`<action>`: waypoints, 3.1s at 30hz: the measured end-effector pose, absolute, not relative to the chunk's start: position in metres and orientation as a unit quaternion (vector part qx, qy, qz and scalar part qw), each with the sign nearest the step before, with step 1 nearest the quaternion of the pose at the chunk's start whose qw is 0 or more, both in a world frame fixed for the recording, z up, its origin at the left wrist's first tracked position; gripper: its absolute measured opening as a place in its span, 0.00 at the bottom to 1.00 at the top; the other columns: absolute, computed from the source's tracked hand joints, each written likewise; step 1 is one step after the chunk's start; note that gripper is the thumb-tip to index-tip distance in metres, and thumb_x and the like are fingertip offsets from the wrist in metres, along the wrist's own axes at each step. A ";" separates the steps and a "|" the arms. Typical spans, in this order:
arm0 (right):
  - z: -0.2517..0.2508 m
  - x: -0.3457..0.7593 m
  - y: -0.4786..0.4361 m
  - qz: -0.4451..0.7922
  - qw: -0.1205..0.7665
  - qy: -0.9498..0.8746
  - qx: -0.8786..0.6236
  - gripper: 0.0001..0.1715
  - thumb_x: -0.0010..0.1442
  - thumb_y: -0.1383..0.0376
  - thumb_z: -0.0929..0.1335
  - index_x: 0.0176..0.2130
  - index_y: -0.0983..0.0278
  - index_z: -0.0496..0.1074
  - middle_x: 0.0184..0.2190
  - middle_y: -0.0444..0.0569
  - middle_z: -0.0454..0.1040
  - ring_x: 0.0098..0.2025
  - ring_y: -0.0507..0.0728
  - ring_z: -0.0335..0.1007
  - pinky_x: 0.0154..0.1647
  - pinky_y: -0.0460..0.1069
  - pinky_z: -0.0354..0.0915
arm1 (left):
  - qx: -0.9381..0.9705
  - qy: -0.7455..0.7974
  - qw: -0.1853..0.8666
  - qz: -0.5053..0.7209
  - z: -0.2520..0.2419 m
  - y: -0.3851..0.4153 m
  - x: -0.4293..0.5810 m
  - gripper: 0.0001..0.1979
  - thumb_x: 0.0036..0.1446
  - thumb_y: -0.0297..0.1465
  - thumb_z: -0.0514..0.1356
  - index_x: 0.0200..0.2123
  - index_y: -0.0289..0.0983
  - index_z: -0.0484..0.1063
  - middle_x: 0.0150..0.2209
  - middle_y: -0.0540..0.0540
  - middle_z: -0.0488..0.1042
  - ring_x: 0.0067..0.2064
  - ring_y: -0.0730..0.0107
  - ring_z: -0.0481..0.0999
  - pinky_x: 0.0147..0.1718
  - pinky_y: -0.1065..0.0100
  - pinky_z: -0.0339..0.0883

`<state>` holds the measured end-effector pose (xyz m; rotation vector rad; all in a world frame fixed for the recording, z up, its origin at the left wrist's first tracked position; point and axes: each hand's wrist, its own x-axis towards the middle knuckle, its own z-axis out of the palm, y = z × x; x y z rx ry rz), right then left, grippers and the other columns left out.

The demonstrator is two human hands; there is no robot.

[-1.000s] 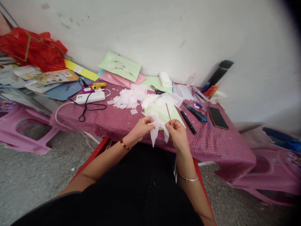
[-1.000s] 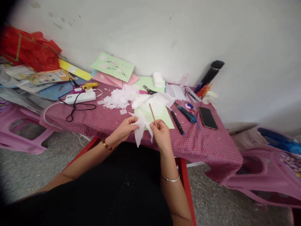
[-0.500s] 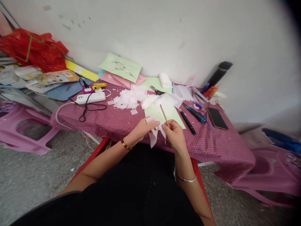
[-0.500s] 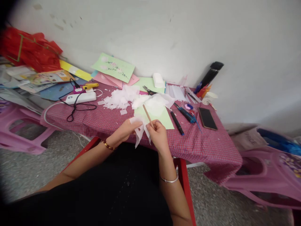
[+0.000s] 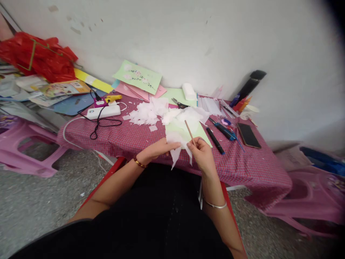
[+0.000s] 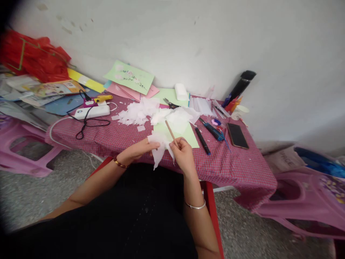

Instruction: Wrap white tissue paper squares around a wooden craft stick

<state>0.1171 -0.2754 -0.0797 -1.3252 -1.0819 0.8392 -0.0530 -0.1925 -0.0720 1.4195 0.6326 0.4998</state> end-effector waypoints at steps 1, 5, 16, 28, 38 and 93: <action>-0.079 0.117 -0.276 0.357 0.571 -0.474 -0.567 0.11 0.53 0.59 0.69 0.27 0.61 0.63 0.21 0.39 0.58 0.21 0.50 0.50 0.23 0.47 0.48 | 0.630 0.278 0.702 0.182 -0.071 -0.187 -0.059 0.25 0.49 0.51 0.60 0.28 0.31 0.74 0.26 0.43 0.75 0.24 0.72 0.70 0.23 0.72 0.62; -0.078 0.118 -0.282 0.356 0.531 -0.530 -0.557 0.11 0.54 0.61 0.68 0.26 0.61 0.63 0.21 0.39 0.56 0.22 0.50 0.50 0.24 0.47 0.48 | 0.607 0.280 0.738 0.095 -0.067 -0.157 -0.078 0.42 0.49 0.64 0.43 0.22 0.30 0.75 0.22 0.34 0.75 0.21 0.67 0.72 0.19 0.69 0.64; -0.092 0.113 -0.285 0.354 0.555 -0.508 -0.556 0.11 0.53 0.60 0.69 0.26 0.62 0.64 0.21 0.38 0.56 0.21 0.49 0.50 0.21 0.46 0.48 | 0.686 0.342 0.620 0.167 -0.051 -0.154 -0.057 0.20 0.52 0.41 0.58 0.16 0.33 0.70 0.15 0.45 0.70 0.17 0.74 0.66 0.19 0.73 0.60; -0.089 0.116 -0.272 0.352 0.687 -0.345 -0.533 0.21 0.55 0.49 0.66 0.40 0.62 0.70 0.29 0.43 0.70 0.15 0.45 0.45 0.14 0.45 0.44 | 0.882 0.316 0.134 0.322 -0.046 -0.197 -0.042 0.20 0.58 0.38 0.54 0.17 0.33 0.69 0.19 0.48 0.66 0.23 0.75 0.62 0.23 0.72 0.52; -0.107 0.111 -0.263 0.268 0.643 -0.403 -0.594 0.12 0.51 0.58 0.69 0.30 0.65 0.68 0.26 0.43 0.68 0.26 0.51 0.61 0.29 0.47 0.61 | 0.750 0.358 0.484 0.272 -0.083 -0.210 -0.032 0.15 0.52 0.38 0.61 0.37 0.32 0.74 0.32 0.42 0.77 0.32 0.67 0.75 0.31 0.69 0.68; -0.072 0.116 -0.288 0.357 0.632 -0.471 -0.502 0.21 0.48 0.59 0.73 0.41 0.62 0.70 0.35 0.44 0.71 0.30 0.51 0.66 0.29 0.45 0.63 | 0.755 0.334 0.489 0.282 -0.039 -0.201 -0.034 0.09 0.50 0.33 0.57 0.27 0.32 0.69 0.23 0.53 0.66 0.25 0.77 0.62 0.24 0.75 0.54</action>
